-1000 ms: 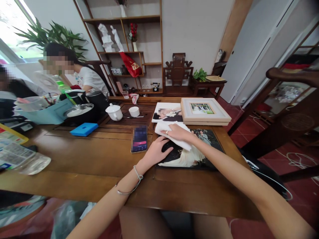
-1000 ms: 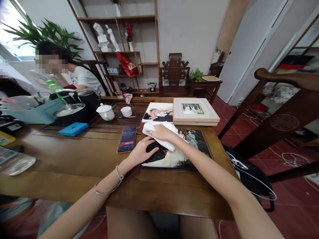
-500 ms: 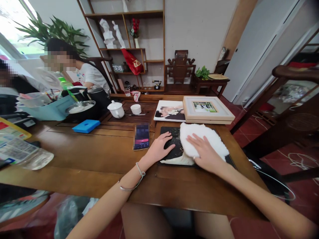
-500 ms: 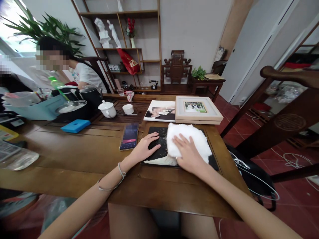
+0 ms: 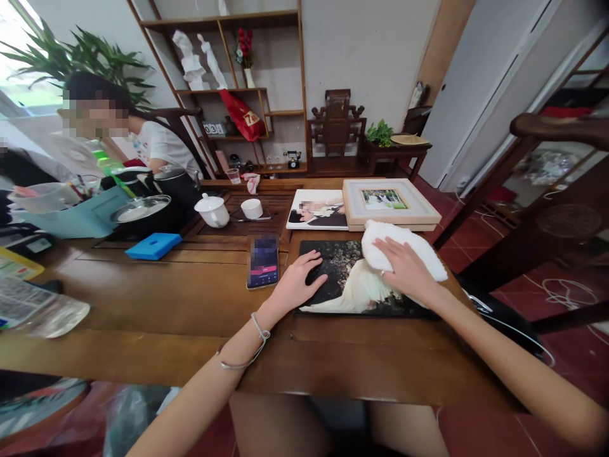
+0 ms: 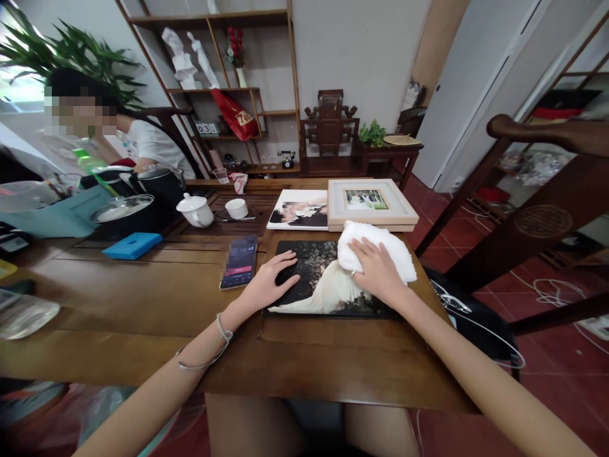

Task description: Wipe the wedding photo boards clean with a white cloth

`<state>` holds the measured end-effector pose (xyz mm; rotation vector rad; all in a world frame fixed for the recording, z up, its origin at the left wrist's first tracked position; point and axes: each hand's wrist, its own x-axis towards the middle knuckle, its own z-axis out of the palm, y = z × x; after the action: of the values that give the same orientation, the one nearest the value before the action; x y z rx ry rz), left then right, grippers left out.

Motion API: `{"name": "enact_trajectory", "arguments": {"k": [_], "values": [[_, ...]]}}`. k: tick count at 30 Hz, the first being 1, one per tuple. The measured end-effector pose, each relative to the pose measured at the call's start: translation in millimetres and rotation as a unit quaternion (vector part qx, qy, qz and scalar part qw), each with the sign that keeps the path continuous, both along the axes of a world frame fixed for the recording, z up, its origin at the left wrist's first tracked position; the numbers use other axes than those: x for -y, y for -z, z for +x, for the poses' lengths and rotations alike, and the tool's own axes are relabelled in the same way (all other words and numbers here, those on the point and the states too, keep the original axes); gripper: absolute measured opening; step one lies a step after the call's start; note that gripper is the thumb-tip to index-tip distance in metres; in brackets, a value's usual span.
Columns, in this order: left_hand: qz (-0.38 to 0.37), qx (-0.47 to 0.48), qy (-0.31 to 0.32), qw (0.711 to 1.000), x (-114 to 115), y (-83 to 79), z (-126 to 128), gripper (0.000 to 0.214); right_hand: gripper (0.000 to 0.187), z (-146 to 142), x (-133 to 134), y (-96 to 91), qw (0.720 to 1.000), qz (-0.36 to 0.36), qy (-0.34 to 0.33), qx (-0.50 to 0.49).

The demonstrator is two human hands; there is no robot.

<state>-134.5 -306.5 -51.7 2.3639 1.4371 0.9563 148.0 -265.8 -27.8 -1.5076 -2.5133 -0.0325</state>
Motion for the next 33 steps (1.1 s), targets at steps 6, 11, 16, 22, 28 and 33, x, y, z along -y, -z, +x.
{"name": "enact_trajectory", "arguments": {"k": [6,11,16,22,28,33], "values": [[-0.006,-0.005,-0.007,1.000,1,-3.3,2,0.039,0.083,-28,69,-0.1,0.995,-0.019,-0.080,0.051],[-0.010,-0.015,0.008,1.000,-1,-4.7,1,0.037,0.086,-48,95,-7.3,0.979,-0.051,-0.197,0.017],[-0.014,-0.006,-0.001,1.000,-1,-5.3,1,0.038,0.081,-19,30,-8.4,0.996,-0.046,-0.079,0.000],[-0.016,-0.005,-0.003,1.000,-1,-6.0,1,0.039,0.074,20,30,2.2,0.999,0.013,0.014,0.033],[-0.010,-0.008,0.003,1.000,-3,-3.6,0,0.038,0.086,5,128,4.9,0.990,-0.012,-0.138,0.026],[-0.017,-0.013,0.003,1.000,-3,-4.3,0,0.039,0.088,-15,94,-3.8,0.971,-0.064,-0.228,0.005]]}}
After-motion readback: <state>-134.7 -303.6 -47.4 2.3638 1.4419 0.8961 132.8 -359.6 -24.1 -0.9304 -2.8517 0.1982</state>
